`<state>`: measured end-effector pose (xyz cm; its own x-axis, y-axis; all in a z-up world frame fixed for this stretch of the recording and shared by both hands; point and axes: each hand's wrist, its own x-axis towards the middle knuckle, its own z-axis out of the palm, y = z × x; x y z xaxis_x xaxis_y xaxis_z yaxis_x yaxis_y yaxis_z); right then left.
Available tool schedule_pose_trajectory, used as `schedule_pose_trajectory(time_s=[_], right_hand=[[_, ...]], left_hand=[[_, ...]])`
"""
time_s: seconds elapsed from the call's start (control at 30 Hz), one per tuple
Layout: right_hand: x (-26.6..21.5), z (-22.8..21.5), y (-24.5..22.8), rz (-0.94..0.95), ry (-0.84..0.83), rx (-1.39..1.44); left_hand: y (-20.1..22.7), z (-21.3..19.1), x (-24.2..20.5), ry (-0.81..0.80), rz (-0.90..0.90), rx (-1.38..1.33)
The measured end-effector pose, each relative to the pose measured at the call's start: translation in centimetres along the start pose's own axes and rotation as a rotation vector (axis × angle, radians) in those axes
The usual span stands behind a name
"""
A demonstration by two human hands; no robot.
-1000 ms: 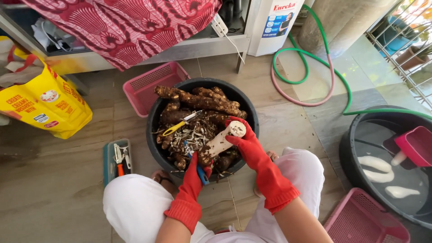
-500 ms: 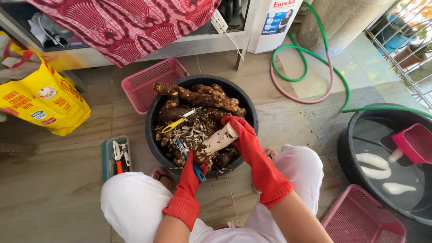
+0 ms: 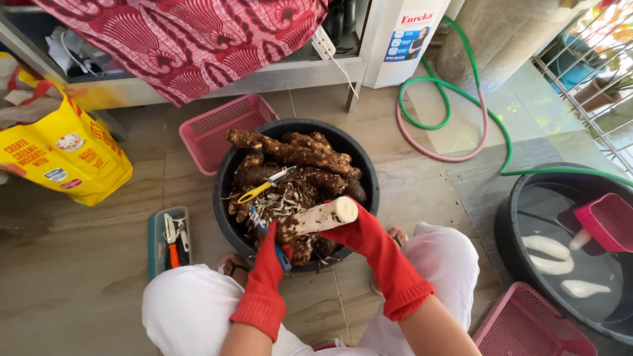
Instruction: A person wearing red gloves sits on the floor and uses a hand peeler to remove the skin from cassava roots stored in a large bucket.
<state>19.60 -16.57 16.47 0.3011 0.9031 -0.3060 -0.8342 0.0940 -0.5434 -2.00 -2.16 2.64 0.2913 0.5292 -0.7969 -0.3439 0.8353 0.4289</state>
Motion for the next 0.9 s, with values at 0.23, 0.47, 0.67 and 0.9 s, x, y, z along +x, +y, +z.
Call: schedule_pose_trajectory(time_s=[0.23,0.47,0.67,0.9], right_hand=[[-3.7,5.1,-1.8,0.316,0.254,0.056],[-1.1,0.2,1.8,0.439,0.282,-0.114],[1.1,-1.8,2.6,0.365,0.360,-0.137],[-0.1,-0.9,2.4,0.375,0.364,-0.178]], left_hand=[[6.1,5.7,-2.7,0.003,0.244,0.533],[6.8,12.2,-11.9,-0.068,0.328,0.916],[3.1,9.1,-10.4,-0.161,0.726,1.702],[3.4,8.2,-6.2,-0.232,0.682,1.982]])
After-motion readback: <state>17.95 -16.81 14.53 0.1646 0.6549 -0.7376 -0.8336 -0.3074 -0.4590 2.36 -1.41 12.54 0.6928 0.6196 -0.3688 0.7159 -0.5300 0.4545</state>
